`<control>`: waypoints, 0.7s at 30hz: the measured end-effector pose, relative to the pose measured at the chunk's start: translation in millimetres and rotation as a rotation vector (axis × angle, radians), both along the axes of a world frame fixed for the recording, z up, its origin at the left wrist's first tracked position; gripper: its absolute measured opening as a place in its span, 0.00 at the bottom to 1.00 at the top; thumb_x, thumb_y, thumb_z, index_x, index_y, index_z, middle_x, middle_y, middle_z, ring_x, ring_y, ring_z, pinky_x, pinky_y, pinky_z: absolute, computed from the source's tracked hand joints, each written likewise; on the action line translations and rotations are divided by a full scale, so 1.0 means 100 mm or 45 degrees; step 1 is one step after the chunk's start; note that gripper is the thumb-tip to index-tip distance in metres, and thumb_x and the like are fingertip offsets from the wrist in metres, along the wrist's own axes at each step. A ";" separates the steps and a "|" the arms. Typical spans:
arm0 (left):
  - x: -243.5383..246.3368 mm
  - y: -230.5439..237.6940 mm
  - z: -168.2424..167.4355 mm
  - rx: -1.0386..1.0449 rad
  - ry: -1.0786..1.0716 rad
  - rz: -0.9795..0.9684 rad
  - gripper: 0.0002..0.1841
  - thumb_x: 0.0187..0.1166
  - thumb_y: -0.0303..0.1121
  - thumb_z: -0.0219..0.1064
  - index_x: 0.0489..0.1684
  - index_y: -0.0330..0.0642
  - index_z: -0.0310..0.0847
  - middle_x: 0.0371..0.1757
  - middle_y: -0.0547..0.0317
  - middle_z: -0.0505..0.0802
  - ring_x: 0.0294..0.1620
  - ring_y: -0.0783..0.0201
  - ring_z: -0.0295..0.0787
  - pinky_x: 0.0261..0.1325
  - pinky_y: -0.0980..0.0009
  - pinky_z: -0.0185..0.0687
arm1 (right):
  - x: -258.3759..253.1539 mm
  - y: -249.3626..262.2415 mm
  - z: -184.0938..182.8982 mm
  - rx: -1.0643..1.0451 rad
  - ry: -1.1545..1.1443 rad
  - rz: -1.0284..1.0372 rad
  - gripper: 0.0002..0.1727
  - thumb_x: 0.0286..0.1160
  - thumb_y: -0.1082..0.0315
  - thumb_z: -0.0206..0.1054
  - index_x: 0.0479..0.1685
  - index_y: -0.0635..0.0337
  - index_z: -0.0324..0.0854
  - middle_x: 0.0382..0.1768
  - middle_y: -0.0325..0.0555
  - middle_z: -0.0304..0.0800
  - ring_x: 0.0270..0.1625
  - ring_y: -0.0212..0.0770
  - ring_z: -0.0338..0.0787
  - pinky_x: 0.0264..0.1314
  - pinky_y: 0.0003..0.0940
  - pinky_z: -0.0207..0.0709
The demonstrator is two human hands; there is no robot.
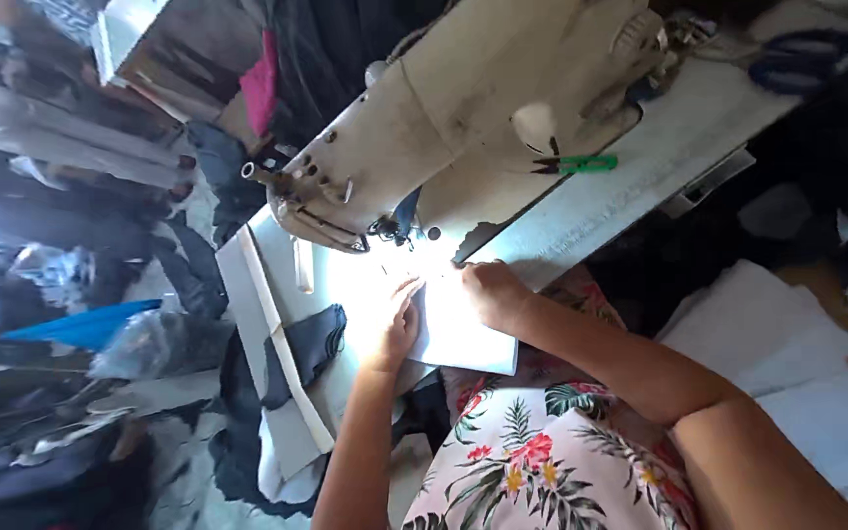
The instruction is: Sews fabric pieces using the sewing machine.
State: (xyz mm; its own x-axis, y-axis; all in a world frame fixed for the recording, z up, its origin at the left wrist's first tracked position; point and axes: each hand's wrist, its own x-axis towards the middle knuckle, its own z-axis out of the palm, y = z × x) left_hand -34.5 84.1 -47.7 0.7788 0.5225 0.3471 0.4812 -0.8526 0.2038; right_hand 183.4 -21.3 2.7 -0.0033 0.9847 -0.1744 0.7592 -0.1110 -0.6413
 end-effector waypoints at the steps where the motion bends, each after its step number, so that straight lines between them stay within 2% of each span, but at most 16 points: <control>1: -0.01 -0.02 -0.03 -0.012 0.002 0.015 0.18 0.79 0.23 0.56 0.58 0.37 0.92 0.64 0.49 0.94 0.68 0.52 0.90 0.75 0.56 0.80 | 0.03 -0.05 -0.01 -0.034 -0.014 -0.004 0.26 0.74 0.76 0.68 0.74 0.61 0.77 0.51 0.58 0.92 0.53 0.58 0.93 0.54 0.57 0.83; 3: -0.02 -0.03 -0.08 -0.061 -0.006 0.055 0.17 0.82 0.24 0.56 0.59 0.34 0.90 0.65 0.46 0.93 0.70 0.50 0.89 0.78 0.56 0.78 | 0.11 -0.14 0.01 -0.102 0.017 -0.004 0.29 0.73 0.78 0.69 0.78 0.61 0.73 0.54 0.58 0.91 0.54 0.58 0.93 0.53 0.56 0.85; 4: -0.03 -0.03 -0.09 -0.092 -0.019 0.069 0.16 0.83 0.24 0.57 0.59 0.33 0.90 0.64 0.45 0.94 0.70 0.51 0.89 0.78 0.57 0.78 | 0.15 -0.17 0.01 -0.120 0.037 -0.015 0.28 0.74 0.77 0.68 0.77 0.62 0.73 0.53 0.59 0.91 0.54 0.59 0.93 0.53 0.56 0.85; 7: -0.02 0.01 -0.03 -0.124 -0.010 0.031 0.15 0.85 0.27 0.59 0.57 0.34 0.92 0.64 0.47 0.94 0.71 0.52 0.89 0.79 0.58 0.77 | 0.26 -0.17 0.01 -0.124 0.058 -0.070 0.15 0.84 0.70 0.63 0.65 0.62 0.78 0.46 0.58 0.91 0.52 0.58 0.94 0.51 0.56 0.85; 9: -0.02 -0.01 0.02 -0.115 0.080 0.041 0.17 0.86 0.32 0.59 0.64 0.37 0.89 0.72 0.49 0.90 0.78 0.52 0.83 0.84 0.53 0.71 | 0.31 -0.10 0.04 -0.104 0.039 -0.114 0.11 0.85 0.69 0.62 0.58 0.61 0.82 0.44 0.57 0.91 0.51 0.58 0.94 0.49 0.56 0.85; 10: -0.01 -0.04 0.02 -0.112 0.122 0.075 0.19 0.87 0.35 0.58 0.69 0.39 0.87 0.76 0.51 0.87 0.81 0.52 0.79 0.86 0.52 0.68 | 0.31 -0.06 0.05 -0.071 0.019 -0.135 0.10 0.83 0.71 0.63 0.57 0.61 0.82 0.43 0.58 0.92 0.50 0.59 0.94 0.48 0.57 0.85; 12: 0.06 -0.12 0.04 -0.081 0.206 0.190 0.22 0.89 0.38 0.55 0.77 0.43 0.81 0.82 0.52 0.82 0.84 0.52 0.75 0.87 0.49 0.64 | 0.31 0.04 0.07 0.026 -0.096 -0.159 0.13 0.80 0.76 0.62 0.60 0.61 0.82 0.42 0.60 0.92 0.47 0.62 0.94 0.45 0.59 0.85; 14: 0.20 -0.22 0.05 -0.050 0.245 0.334 0.23 0.89 0.39 0.56 0.80 0.42 0.78 0.83 0.49 0.80 0.83 0.47 0.76 0.84 0.45 0.66 | 0.28 0.10 0.04 0.256 -0.262 -0.171 0.18 0.78 0.79 0.61 0.63 0.63 0.86 0.43 0.62 0.93 0.47 0.64 0.94 0.44 0.59 0.85; 15: 0.26 -0.27 0.05 -0.037 0.251 0.412 0.23 0.89 0.39 0.57 0.80 0.42 0.77 0.81 0.47 0.82 0.80 0.45 0.79 0.79 0.43 0.71 | 0.25 0.12 -0.01 0.428 -0.354 -0.165 0.18 0.74 0.81 0.63 0.60 0.64 0.89 0.46 0.62 0.94 0.49 0.63 0.95 0.48 0.58 0.85; 16: 0.31 -0.30 0.05 -0.037 0.239 0.478 0.23 0.89 0.39 0.58 0.79 0.40 0.78 0.77 0.45 0.85 0.74 0.44 0.84 0.73 0.43 0.77 | 0.20 0.11 -0.01 0.546 -0.432 -0.142 0.18 0.72 0.81 0.63 0.58 0.64 0.90 0.56 0.61 0.93 0.58 0.62 0.93 0.59 0.59 0.84; 17: 0.36 -0.31 0.07 -0.030 0.196 0.524 0.23 0.88 0.40 0.60 0.76 0.38 0.79 0.71 0.42 0.88 0.68 0.42 0.88 0.65 0.42 0.82 | 0.14 0.06 0.02 0.608 -0.484 -0.097 0.17 0.73 0.81 0.64 0.57 0.64 0.90 0.66 0.60 0.89 0.68 0.63 0.88 0.71 0.63 0.77; 18: 0.39 -0.32 0.11 -0.084 0.169 0.542 0.27 0.88 0.40 0.60 0.84 0.39 0.70 0.77 0.42 0.84 0.74 0.43 0.84 0.72 0.42 0.77 | 0.05 -0.01 0.06 0.660 -0.525 -0.047 0.16 0.73 0.80 0.64 0.57 0.64 0.90 0.73 0.60 0.84 0.76 0.65 0.82 0.79 0.67 0.68; 19: 0.40 -0.32 0.14 -0.128 0.116 0.531 0.30 0.88 0.39 0.61 0.89 0.40 0.63 0.81 0.43 0.80 0.78 0.44 0.80 0.77 0.44 0.73 | -0.05 -0.09 0.07 0.732 -0.552 -0.009 0.14 0.73 0.79 0.64 0.54 0.65 0.91 0.74 0.59 0.83 0.79 0.64 0.79 0.81 0.69 0.65; 21: 0.38 -0.31 0.11 -0.182 -0.050 0.448 0.33 0.82 0.29 0.63 0.91 0.41 0.60 0.81 0.42 0.80 0.77 0.44 0.81 0.76 0.47 0.74 | -0.25 -0.26 0.05 0.808 -0.544 0.035 0.13 0.75 0.75 0.64 0.51 0.61 0.92 0.68 0.54 0.89 0.75 0.59 0.84 0.78 0.66 0.70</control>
State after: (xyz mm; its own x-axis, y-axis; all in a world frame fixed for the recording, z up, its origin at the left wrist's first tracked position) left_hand 3.6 53.0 -36.2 0.5309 0.8007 0.2774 0.7288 -0.5985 0.3327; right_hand 158.1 -47.5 7.6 -0.0887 0.8969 0.4333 0.9528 0.2033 -0.2256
